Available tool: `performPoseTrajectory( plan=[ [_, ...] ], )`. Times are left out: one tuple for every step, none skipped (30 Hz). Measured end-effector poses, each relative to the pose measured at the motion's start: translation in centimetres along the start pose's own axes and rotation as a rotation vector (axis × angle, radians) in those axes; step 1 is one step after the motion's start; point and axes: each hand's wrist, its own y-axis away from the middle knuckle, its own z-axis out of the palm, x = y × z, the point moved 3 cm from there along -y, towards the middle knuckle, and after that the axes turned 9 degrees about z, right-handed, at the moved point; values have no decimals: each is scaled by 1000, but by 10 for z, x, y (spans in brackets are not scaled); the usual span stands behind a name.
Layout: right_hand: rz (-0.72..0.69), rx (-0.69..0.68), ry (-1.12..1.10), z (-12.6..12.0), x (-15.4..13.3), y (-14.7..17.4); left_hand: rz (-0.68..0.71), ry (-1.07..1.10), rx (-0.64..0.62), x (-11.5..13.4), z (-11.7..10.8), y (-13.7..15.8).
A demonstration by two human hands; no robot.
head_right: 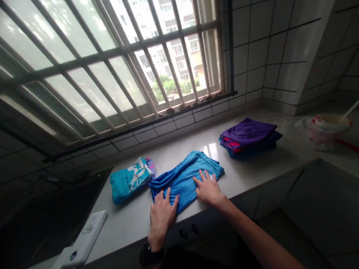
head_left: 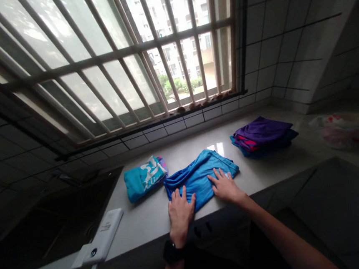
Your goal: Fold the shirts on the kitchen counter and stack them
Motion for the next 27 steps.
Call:
performPoseTrajectory(
  plan=[
    [-49,-16,-5,-2,6,-7,-1,-22,9,8,-5,9],
    [-105,-36,-8,-5,12,-15,4,-40,17,16,-11,18],
    [-163,-58,-11,-8,16,-23,12,-49,23,24,-16,28],
    [-215,-75,-15,-12,19,-30,30,-43,22,31,-21,36],
    [-256,-87,-19,-16,21,-36,59,-17,11,37,-25,43],
    [-285,-81,-24,-20,22,-39,96,26,-3,41,-28,49],
    [-310,-51,-30,-23,22,-40,140,82,-12,42,-29,53],
    [-340,-1,-44,-25,21,-37,190,140,-12,40,-29,56],
    [-378,58,-70,-26,19,-30,245,193,-2,36,-26,58],
    [-426,109,-109,-25,19,-20,302,233,11,29,-22,60],
    [-485,137,-156,-22,18,-7,363,259,20,22,-16,62],
    [-545,137,-202,-18,19,7,423,271,19,15,-8,65],
    [-596,112,-236,-12,20,21,471,271,12,7,0,67],
    [-629,82,-246,-6,23,35,502,263,11,1,8,69],
    [-648,59,-231,1,25,47,514,250,24,-5,14,70],
    [-653,51,-199,8,27,57,519,237,44,-9,18,71],
    [-648,61,-159,15,29,64,526,233,66,-13,20,71],
    [-638,83,-119,21,30,70,535,241,80,-15,19,70],
    [-627,116,-85,26,31,73,550,261,77,-17,15,69],
    [-618,158,-62,31,30,76,559,288,63,-19,10,68],
    [-610,208,-55,35,29,77,556,318,47,-22,4,67],
    [-606,262,-68,37,28,79,542,353,38,-25,-4,65],
    [-607,315,-100,37,26,80,519,393,45,-28,-13,63],
    [-613,362,-149,34,24,80,492,437,72,-32,-23,60],
    [-618,401,-216,30,23,80,464,483,114,-35,-33,55],
    [-611,432,-298,23,22,77,429,526,165,-37,-44,49],
    [-584,454,-387,14,22,72,388,560,217,-38,-55,40]
  ],
)
